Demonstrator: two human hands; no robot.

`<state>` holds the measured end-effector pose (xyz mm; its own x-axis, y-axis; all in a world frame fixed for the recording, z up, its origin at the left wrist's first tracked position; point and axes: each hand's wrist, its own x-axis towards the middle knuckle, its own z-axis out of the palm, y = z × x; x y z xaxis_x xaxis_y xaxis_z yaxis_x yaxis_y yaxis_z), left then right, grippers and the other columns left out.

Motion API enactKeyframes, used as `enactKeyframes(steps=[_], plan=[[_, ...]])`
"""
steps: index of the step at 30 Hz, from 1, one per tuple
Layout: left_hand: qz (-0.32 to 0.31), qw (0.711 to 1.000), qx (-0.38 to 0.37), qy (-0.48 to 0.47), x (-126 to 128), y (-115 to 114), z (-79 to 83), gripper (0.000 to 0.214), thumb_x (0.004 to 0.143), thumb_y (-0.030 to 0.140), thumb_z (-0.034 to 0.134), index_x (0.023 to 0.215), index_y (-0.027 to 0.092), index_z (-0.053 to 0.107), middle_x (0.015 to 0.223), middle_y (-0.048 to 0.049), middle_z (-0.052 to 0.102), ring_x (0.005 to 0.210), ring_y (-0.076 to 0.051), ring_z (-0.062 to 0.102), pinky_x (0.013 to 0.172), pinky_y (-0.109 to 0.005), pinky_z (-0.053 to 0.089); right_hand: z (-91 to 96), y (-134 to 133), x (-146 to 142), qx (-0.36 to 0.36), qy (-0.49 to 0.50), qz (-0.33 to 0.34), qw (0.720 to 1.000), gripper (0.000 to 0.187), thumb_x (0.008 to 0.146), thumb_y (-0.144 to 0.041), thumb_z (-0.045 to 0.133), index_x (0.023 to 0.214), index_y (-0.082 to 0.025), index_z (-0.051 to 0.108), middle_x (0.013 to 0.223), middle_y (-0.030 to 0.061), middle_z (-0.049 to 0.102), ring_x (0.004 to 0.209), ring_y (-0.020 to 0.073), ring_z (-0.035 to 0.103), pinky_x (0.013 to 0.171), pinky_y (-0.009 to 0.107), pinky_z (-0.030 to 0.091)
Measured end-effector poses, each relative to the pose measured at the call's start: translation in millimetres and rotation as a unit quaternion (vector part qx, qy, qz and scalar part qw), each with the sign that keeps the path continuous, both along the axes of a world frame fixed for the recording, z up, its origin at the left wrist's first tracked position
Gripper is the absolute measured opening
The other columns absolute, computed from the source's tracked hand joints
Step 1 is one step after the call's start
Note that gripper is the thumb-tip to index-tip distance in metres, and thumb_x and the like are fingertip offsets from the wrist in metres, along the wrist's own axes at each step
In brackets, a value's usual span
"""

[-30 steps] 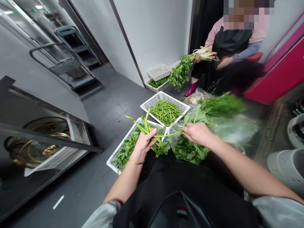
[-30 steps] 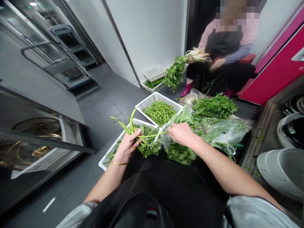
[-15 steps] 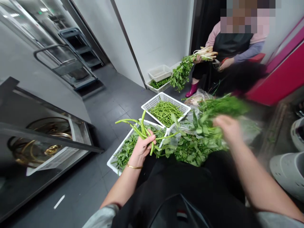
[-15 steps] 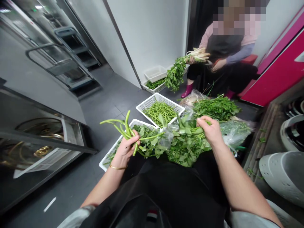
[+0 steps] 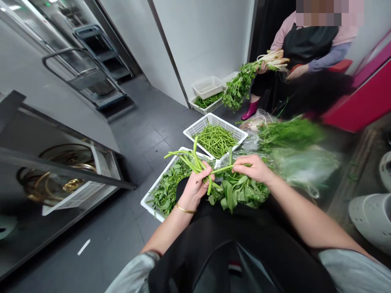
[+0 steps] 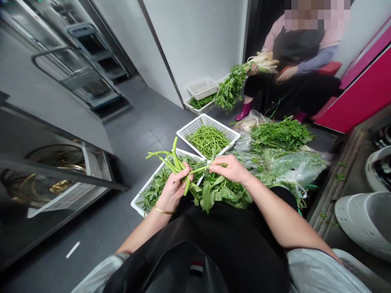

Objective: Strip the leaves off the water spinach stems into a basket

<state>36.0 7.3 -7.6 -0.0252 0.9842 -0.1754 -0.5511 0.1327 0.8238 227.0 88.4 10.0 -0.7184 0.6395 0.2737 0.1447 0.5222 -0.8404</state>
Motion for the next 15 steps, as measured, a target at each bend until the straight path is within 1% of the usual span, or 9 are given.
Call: enactKeyframes(steps=[2, 3, 4, 6, 7, 9, 11, 13, 15], plan=[[0.012, 1.0, -0.014, -0.022, 9.5, 5.3, 3.2, 0.026, 0.066, 0.025, 0.073, 0.069, 0.015, 0.05, 0.053, 0.0012, 0.057, 0.033, -0.002, 0.035, 0.032, -0.013, 0.023, -4.5, 5.5, 7.8, -0.059, 0.042, -0.12, 0.99, 0.029, 0.081, -0.041, 0.056, 0.067, -0.018, 0.067, 0.058, 0.0002, 0.059, 0.055, 0.0128, 0.053, 0.058, 0.026, 0.043], [0.021, 0.999, -0.031, -0.037, 11.6, 9.2, 4.8, 0.025, 0.066, 0.024, 0.073, 0.069, 0.015, 0.049, 0.053, 0.0012, 0.057, 0.033, -0.002, 0.036, 0.031, -0.013, 0.022, -5.1, 10.0, 14.2, -0.081, 0.07, -0.205, 0.973, 0.03, 0.079, -0.044, 0.055, 0.065, -0.019, 0.065, 0.057, 0.0007, 0.059, 0.055, 0.0139, 0.053, 0.058, 0.028, 0.043], [0.031, 0.996, -0.055, -0.055, 11.4, 13.4, 6.4, 0.023, 0.067, 0.022, 0.071, 0.069, 0.015, 0.049, 0.053, 0.0014, 0.056, 0.034, -0.003, 0.036, 0.031, -0.013, 0.021, -4.1, 15.5, 23.5, -0.099, 0.1, -0.294, 0.945, 0.031, 0.078, -0.047, 0.055, 0.064, -0.02, 0.063, 0.058, 0.0018, 0.059, 0.056, 0.0153, 0.054, 0.058, 0.029, 0.044], [0.06, 0.988, -0.104, -0.101, 3.7, 21.9, 9.0, 0.02, 0.072, 0.018, 0.066, 0.069, 0.016, 0.047, 0.051, 0.0019, 0.053, 0.035, -0.004, 0.039, 0.03, -0.012, 0.02, 3.7, 26.7, 51.4, -0.115, 0.154, -0.449, 0.873, 0.033, 0.076, -0.052, 0.053, 0.063, -0.022, 0.059, 0.062, 0.0051, 0.061, 0.059, 0.0185, 0.055, 0.058, 0.033, 0.045], [0.075, 0.982, -0.12, -0.126, -3.1, 25.6, 10.2, 0.019, 0.074, 0.018, 0.063, 0.068, 0.016, 0.045, 0.051, 0.0023, 0.051, 0.037, -0.005, 0.04, 0.03, -0.012, 0.021, 9.9, 30.5, 69.4, -0.118, 0.16, -0.483, 0.853, 0.032, 0.075, -0.053, 0.053, 0.066, -0.023, 0.059, 0.064, 0.0068, 0.062, 0.061, 0.0202, 0.055, 0.058, 0.035, 0.044], [0.099, 0.973, -0.122, -0.171, -19.8, 30.7, 12.5, 0.021, 0.08, 0.018, 0.056, 0.066, 0.017, 0.042, 0.051, 0.0031, 0.046, 0.039, -0.006, 0.042, 0.03, -0.012, 0.022, 24.7, 31.5, 107.5, -0.119, 0.126, -0.501, 0.848, 0.027, 0.072, -0.051, 0.059, 0.068, -0.025, 0.059, 0.064, 0.0081, 0.062, 0.06, 0.0228, 0.055, 0.055, 0.037, 0.043], [0.113, 0.966, -0.097, -0.209, -35.6, 32.6, 14.5, 0.024, 0.084, 0.02, 0.051, 0.064, 0.017, 0.039, 0.052, 0.0041, 0.042, 0.039, -0.004, 0.039, 0.029, -0.012, 0.021, 37.9, 23.5, 138.9, -0.123, 0.062, -0.489, 0.862, 0.024, 0.07, -0.049, 0.064, 0.066, -0.026, 0.06, 0.066, 0.0093, 0.064, 0.059, 0.0231, 0.055, 0.053, 0.037, 0.042], [0.124, 0.961, -0.067, -0.236, -46.8, 31.5, 15.8, 0.026, 0.087, 0.02, 0.048, 0.064, 0.017, 0.038, 0.053, 0.0047, 0.039, 0.038, -0.003, 0.035, 0.028, -0.011, 0.019, 45.2, 10.4, 154.1, -0.122, 0.005, -0.454, 0.883, 0.027, 0.072, -0.049, 0.063, 0.06, -0.025, 0.059, 0.069, 0.0096, 0.065, 0.058, 0.0219, 0.056, 0.054, 0.037, 0.043], [0.132, 0.96, -0.04, -0.246, -52.6, 28.7, 16.6, 0.027, 0.089, 0.021, 0.045, 0.064, 0.017, 0.037, 0.054, 0.0048, 0.037, 0.037, -0.002, 0.032, 0.027, -0.01, 0.017, 44.8, -2.8, 149.6, -0.114, -0.061, -0.384, 0.914, 0.034, 0.073, -0.05, 0.061, 0.052, -0.024, 0.058, 0.063, 0.0082, 0.064, 0.058, 0.0206, 0.057, 0.058, 0.036, 0.045]])
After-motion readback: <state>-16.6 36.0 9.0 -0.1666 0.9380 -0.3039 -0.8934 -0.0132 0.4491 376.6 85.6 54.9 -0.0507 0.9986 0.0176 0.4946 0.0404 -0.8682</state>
